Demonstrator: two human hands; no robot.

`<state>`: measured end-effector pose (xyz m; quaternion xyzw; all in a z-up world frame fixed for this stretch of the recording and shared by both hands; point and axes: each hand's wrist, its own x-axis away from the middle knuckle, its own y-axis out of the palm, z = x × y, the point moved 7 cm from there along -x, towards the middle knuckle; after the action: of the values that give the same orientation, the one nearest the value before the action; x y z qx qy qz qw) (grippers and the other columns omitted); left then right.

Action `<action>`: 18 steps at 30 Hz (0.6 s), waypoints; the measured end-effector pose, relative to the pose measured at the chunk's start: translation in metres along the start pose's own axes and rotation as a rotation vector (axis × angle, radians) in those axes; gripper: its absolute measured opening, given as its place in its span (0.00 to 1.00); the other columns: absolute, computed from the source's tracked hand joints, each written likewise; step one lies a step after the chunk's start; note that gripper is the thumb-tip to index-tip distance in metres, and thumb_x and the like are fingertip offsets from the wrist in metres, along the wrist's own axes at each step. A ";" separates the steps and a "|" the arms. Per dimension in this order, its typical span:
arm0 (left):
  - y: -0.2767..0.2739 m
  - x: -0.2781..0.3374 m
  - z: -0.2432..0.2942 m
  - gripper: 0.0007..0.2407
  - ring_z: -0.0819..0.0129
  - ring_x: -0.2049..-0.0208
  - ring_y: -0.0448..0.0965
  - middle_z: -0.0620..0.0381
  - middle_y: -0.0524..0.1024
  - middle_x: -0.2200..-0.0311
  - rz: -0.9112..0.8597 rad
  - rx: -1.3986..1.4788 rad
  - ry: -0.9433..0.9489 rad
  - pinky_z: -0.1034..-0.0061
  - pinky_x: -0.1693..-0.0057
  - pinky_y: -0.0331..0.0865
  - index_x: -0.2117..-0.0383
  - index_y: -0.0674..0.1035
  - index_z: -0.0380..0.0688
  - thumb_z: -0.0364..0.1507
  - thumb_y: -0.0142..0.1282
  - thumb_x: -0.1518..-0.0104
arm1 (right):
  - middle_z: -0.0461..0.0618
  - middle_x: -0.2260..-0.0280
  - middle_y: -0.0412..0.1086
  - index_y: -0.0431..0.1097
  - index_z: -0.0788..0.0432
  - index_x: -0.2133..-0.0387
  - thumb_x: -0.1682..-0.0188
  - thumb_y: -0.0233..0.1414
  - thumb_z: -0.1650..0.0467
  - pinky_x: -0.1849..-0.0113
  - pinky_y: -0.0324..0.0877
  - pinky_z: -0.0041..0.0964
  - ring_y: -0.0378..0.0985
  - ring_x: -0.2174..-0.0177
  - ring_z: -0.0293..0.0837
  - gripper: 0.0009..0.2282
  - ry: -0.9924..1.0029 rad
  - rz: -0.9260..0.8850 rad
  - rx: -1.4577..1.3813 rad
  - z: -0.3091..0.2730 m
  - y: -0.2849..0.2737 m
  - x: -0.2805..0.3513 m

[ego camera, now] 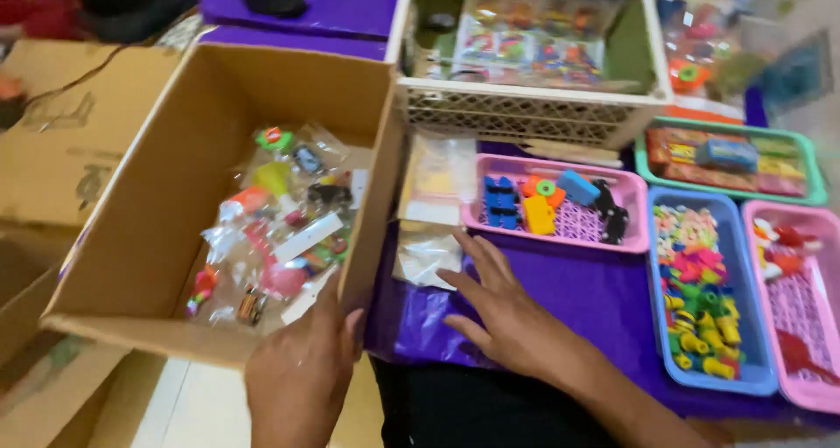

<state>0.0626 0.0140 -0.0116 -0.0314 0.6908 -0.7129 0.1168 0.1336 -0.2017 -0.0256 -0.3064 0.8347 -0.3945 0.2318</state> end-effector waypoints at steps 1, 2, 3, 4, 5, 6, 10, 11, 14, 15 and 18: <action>-0.002 -0.002 0.007 0.24 0.49 0.78 0.82 0.62 0.83 0.77 -0.005 -0.003 0.058 0.53 0.73 0.72 0.37 0.67 0.65 0.46 0.51 0.42 | 0.63 0.29 0.38 0.63 0.58 0.42 0.51 0.59 0.68 0.39 0.51 0.65 0.39 0.31 0.68 0.23 0.045 0.037 -0.001 0.014 0.001 0.021; -0.013 0.001 0.007 0.22 0.57 0.71 0.82 0.65 0.84 0.69 0.111 0.039 0.016 0.59 0.63 0.73 0.40 0.72 0.64 0.42 0.55 0.43 | 0.63 0.29 0.37 0.61 0.56 0.40 0.53 0.60 0.70 0.40 0.52 0.66 0.39 0.31 0.69 0.26 0.098 0.108 0.166 0.026 -0.001 0.041; -0.025 0.005 0.005 0.21 0.66 0.64 0.83 0.67 0.84 0.62 0.225 0.085 -0.027 0.65 0.53 0.73 0.42 0.77 0.64 0.39 0.58 0.45 | 0.62 0.28 0.36 0.59 0.54 0.39 0.55 0.60 0.71 0.41 0.54 0.68 0.39 0.31 0.70 0.29 0.153 0.174 0.334 0.036 -0.003 0.061; -0.023 0.003 0.000 0.21 0.66 0.64 0.83 0.67 0.84 0.62 0.217 0.094 0.006 0.65 0.53 0.73 0.42 0.77 0.64 0.39 0.58 0.45 | 0.62 0.28 0.36 0.59 0.54 0.39 0.55 0.60 0.71 0.41 0.54 0.68 0.39 0.31 0.70 0.29 0.187 0.186 0.339 0.046 -0.004 0.080; -0.014 0.000 -0.006 0.25 0.63 0.61 0.83 0.69 0.83 0.58 0.112 0.144 0.018 0.60 0.52 0.74 0.39 0.73 0.66 0.39 0.58 0.48 | 0.61 0.28 0.38 0.59 0.54 0.40 0.55 0.58 0.70 0.43 0.57 0.66 0.42 0.31 0.69 0.27 0.263 0.187 0.395 0.057 -0.004 0.100; -0.006 -0.004 -0.014 0.30 0.61 0.59 0.83 0.71 0.82 0.55 0.012 0.186 0.021 0.54 0.52 0.74 0.35 0.69 0.69 0.39 0.59 0.51 | 0.61 0.28 0.40 0.60 0.54 0.40 0.54 0.56 0.70 0.44 0.60 0.64 0.44 0.32 0.68 0.26 0.330 0.186 0.448 0.068 -0.004 0.117; 0.005 -0.016 -0.015 0.32 0.49 0.56 0.83 0.59 0.82 0.56 -0.343 0.185 -0.152 0.55 0.52 0.76 0.35 0.64 0.81 0.34 0.56 0.51 | 0.63 0.30 0.45 0.60 0.56 0.40 0.53 0.57 0.68 0.40 0.56 0.59 0.48 0.33 0.66 0.26 0.389 0.237 0.409 0.095 0.002 0.160; 0.004 -0.017 -0.017 0.32 0.48 0.61 0.85 0.55 0.84 0.65 -0.259 0.119 -0.109 0.59 0.45 0.75 0.34 0.65 0.79 0.35 0.55 0.50 | 0.65 0.31 0.45 0.57 0.59 0.37 0.51 0.56 0.67 0.39 0.56 0.59 0.47 0.33 0.66 0.28 0.393 0.203 0.377 0.096 0.004 0.162; 0.026 -0.022 -0.033 0.32 0.48 0.64 0.86 0.52 0.84 0.64 -0.189 0.157 -0.034 0.60 0.48 0.74 0.33 0.68 0.70 0.36 0.53 0.52 | 0.65 0.31 0.46 0.53 0.62 0.34 0.48 0.55 0.67 0.38 0.53 0.58 0.46 0.32 0.65 0.30 0.394 0.164 0.338 0.096 0.006 0.161; 0.039 -0.026 -0.040 0.32 0.48 0.63 0.85 0.54 0.82 0.54 -0.194 0.260 -0.017 0.59 0.58 0.75 0.34 0.70 0.62 0.36 0.53 0.54 | 0.64 0.31 0.48 0.53 0.62 0.33 0.48 0.55 0.67 0.37 0.51 0.56 0.46 0.32 0.64 0.30 0.374 0.161 0.335 0.095 0.006 0.159; 0.089 -0.025 -0.081 0.27 0.42 0.67 0.82 0.57 0.83 0.69 -0.032 -0.006 0.080 0.61 0.48 0.73 0.43 0.77 0.62 0.45 0.54 0.55 | 0.65 0.31 0.45 0.49 0.63 0.32 0.46 0.51 0.65 0.38 0.51 0.55 0.49 0.34 0.66 0.31 0.398 -0.008 0.417 0.089 -0.002 0.152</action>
<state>0.0809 0.0971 -0.1006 -0.0142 0.6964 -0.7133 0.0775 0.0832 -0.3542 -0.0981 -0.1722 0.7634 -0.6109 0.1198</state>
